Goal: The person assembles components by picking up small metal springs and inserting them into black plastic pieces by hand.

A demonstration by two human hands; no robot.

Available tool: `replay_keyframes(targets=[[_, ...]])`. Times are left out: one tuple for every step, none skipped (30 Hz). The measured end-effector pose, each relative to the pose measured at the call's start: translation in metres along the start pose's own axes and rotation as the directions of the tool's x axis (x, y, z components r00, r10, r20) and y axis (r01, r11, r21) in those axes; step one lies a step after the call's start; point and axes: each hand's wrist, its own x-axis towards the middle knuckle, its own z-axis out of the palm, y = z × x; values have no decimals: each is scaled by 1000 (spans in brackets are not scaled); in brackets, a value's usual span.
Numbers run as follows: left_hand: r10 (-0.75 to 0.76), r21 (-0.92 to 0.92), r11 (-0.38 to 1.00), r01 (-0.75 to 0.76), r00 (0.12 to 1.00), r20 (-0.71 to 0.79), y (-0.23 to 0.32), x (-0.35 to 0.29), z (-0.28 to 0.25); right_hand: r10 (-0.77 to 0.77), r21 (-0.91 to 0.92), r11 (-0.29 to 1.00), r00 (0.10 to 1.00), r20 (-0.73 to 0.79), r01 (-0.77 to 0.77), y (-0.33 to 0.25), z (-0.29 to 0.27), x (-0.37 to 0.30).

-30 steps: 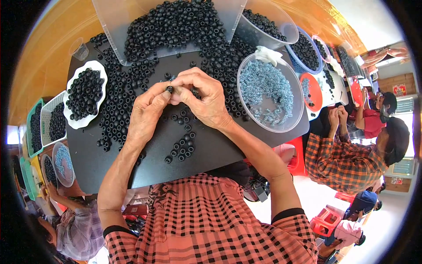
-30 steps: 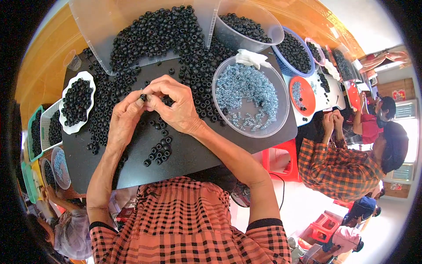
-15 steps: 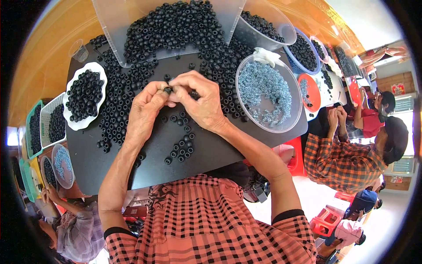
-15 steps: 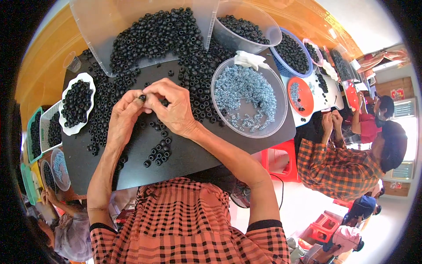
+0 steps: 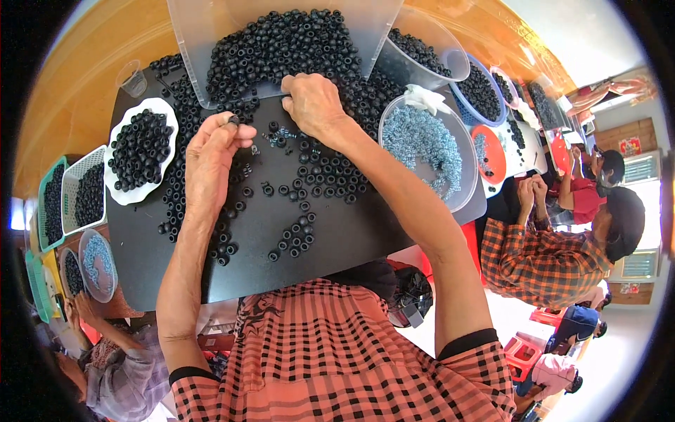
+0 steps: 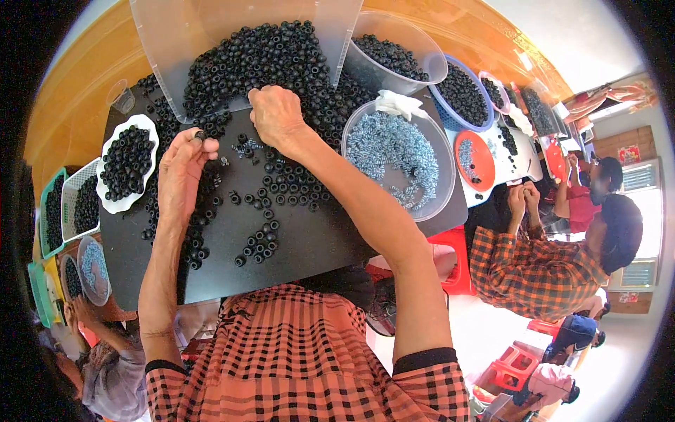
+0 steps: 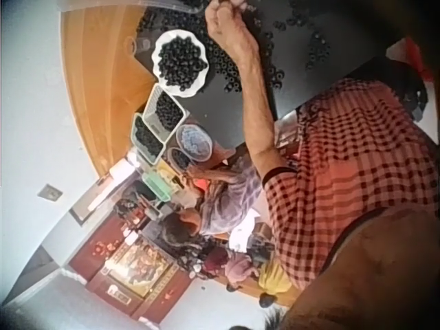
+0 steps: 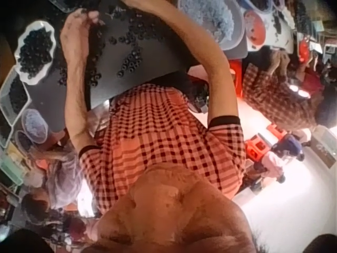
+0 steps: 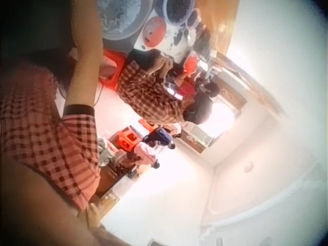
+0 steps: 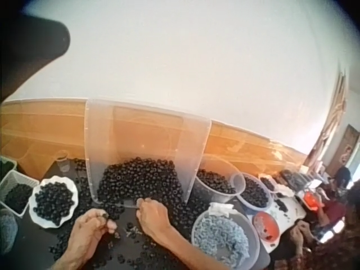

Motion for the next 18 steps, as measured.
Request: replay_keyframes(targets=[[-1, 1, 1000, 1, 1000, -2, 0, 0, -1, -2, -46, 999, 999, 45, 4, 0, 1, 2], [2, 5, 1000, -2, 1000, 4, -2, 1, -3, 2, -94, 996, 996, 88, 7, 0, 1, 2], [4, 10, 1000, -4, 1000, 10, -3, 1, -4, 6, -96, 995, 996, 87, 3, 1, 1, 3], [2, 10, 1000, -2, 1000, 14, -5, 2, -3, -9, -104, 994, 996, 89, 18, 1, 1, 4], [-4, 13, 1000, 4, 1000, 16, -6, 2, -4, -26, -110, 993, 996, 89, 36, 1, 2, 4], [-10, 16, 1000, 10, 1000, 17, -6, 2, -4, -25, -109, 993, 996, 87, 35, 1, 1, 4], [-10, 19, 1000, 10, 1000, 18, -6, 3, -4, -18, -70, 997, 996, 82, 24, 1, 1, 4], [-4, 21, 1000, 3, 1000, 13, -5, 3, -5, -11, -30, 999, 997, 78, 13, 1, 1, 4], [3, 23, 1000, -3, 1000, 7, -5, 3, -6, -11, -28, 1000, 997, 78, 13, 0, 2, 4], [3, 26, 1000, -3, 1000, 6, -4, 4, -7, -31, 64, 998, 998, 46, 28, 0, 3, 4], [20, 12, 1000, -20, 1000, 8, -2, 5, -7, -48, 154, 987, 999, 12, 46, -3, 4, 5], [38, -1, 999, -38, 999, 10, 0, 6, -9, -50, 157, 986, 999, 13, 47, -6, 4, 6], [38, 1, 999, -38, 999, 7, 2, 7, -11, -58, 214, 975, 998, 27, 51, -9, 6, 8], [56, 9, 998, -56, 998, 2, 3, 8, -12, -67, 267, 962, 997, 39, 54, -12, 7, 10], [75, 18, 997, -75, 997, -2, 4, 10, -13, -68, 266, 962, 997, 40, 55, -14, 9, 11], [77, 11, 997, -77, 997, -6, 5, 12, -14, -81, 287, 956, 995, 55, 62, -17, 10, 12], [79, 15, 997, -79, 997, -12, 6, 11, -15, -98, 313, 947, 993, 68, 72, -21, 10, 13], [80, 7, 997, -80, 997, -14, 7, 11, -16, -99, 286, 957, 986, 136, 57, -25, 8, 14]])
